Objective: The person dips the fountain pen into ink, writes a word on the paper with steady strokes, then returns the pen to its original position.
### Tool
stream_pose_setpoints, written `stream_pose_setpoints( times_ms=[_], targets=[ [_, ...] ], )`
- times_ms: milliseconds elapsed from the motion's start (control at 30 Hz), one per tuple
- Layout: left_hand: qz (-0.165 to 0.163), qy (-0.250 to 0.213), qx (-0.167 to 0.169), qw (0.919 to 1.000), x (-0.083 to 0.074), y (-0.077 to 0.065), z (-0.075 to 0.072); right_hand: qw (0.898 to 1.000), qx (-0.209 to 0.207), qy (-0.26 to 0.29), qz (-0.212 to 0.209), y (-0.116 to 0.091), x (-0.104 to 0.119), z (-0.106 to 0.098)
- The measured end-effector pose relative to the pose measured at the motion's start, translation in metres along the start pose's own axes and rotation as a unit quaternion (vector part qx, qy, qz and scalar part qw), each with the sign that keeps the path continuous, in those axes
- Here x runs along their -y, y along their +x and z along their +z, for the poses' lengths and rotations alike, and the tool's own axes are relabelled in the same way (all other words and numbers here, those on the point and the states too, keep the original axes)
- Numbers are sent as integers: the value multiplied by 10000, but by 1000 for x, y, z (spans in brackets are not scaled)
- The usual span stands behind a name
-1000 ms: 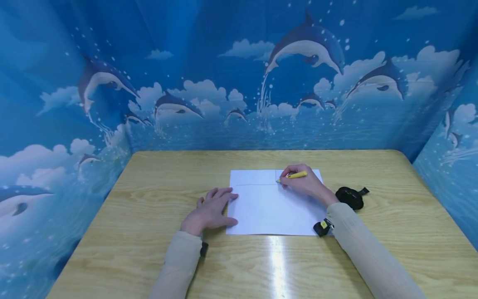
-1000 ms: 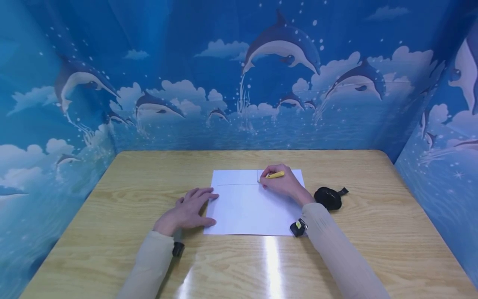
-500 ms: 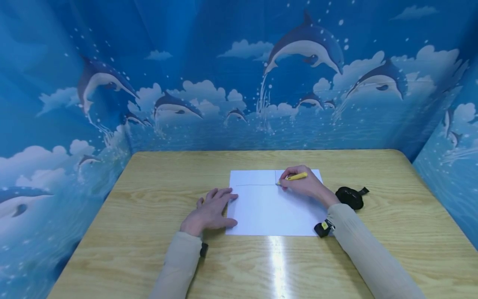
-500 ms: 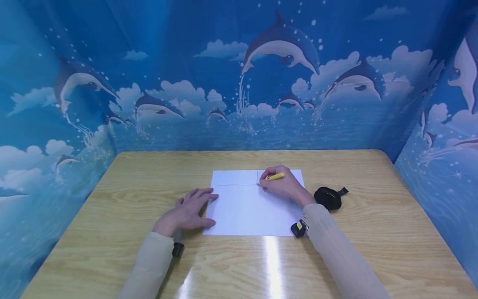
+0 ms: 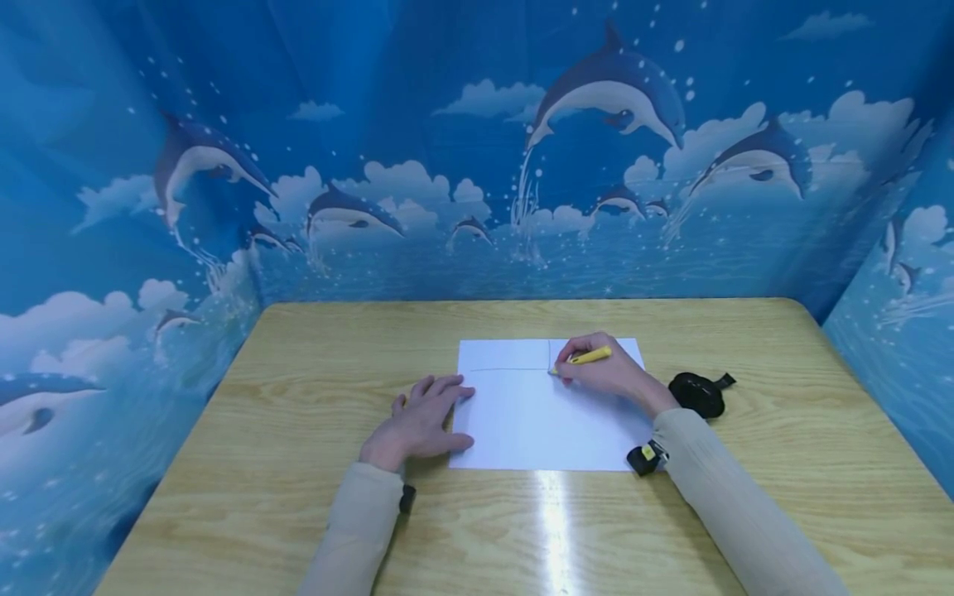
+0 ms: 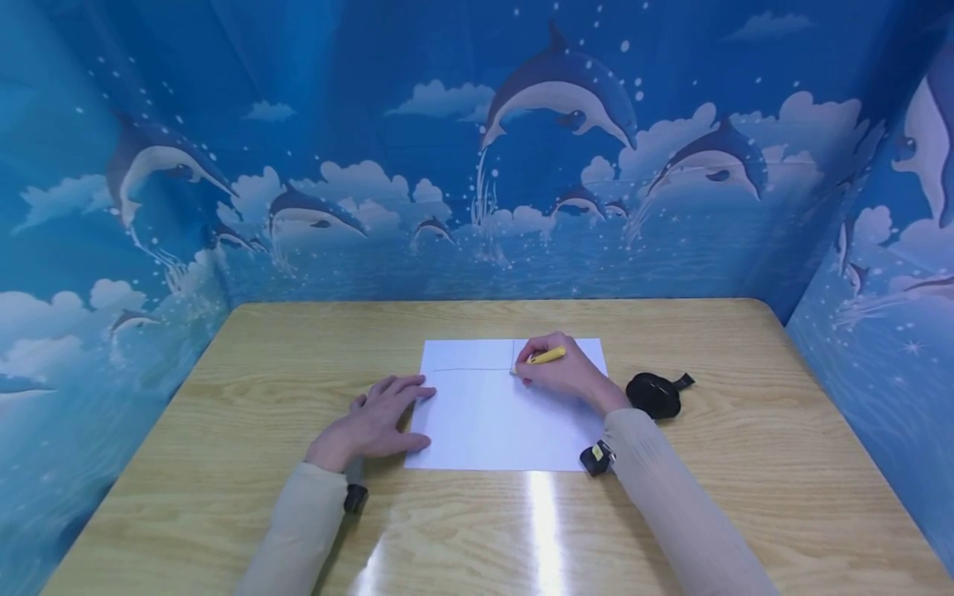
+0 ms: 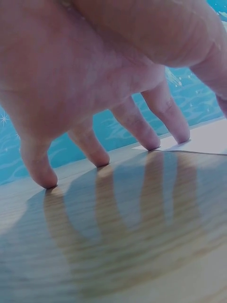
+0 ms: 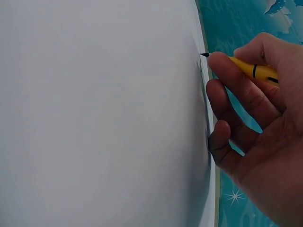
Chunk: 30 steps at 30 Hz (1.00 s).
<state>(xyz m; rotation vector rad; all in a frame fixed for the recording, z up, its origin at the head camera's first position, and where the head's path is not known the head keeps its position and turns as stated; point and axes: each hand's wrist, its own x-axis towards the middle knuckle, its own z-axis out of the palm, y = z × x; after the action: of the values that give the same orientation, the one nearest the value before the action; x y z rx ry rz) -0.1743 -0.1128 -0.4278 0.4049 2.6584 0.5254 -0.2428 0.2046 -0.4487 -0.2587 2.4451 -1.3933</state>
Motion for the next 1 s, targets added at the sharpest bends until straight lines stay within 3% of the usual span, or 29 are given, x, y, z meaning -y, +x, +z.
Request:
stream_pose_setpoints(
  times_ms=[1000],
  targets=[
    [7,-11,-115,9999,0,0,1,9987,424,136,-261,-6,1,3]
  ],
)
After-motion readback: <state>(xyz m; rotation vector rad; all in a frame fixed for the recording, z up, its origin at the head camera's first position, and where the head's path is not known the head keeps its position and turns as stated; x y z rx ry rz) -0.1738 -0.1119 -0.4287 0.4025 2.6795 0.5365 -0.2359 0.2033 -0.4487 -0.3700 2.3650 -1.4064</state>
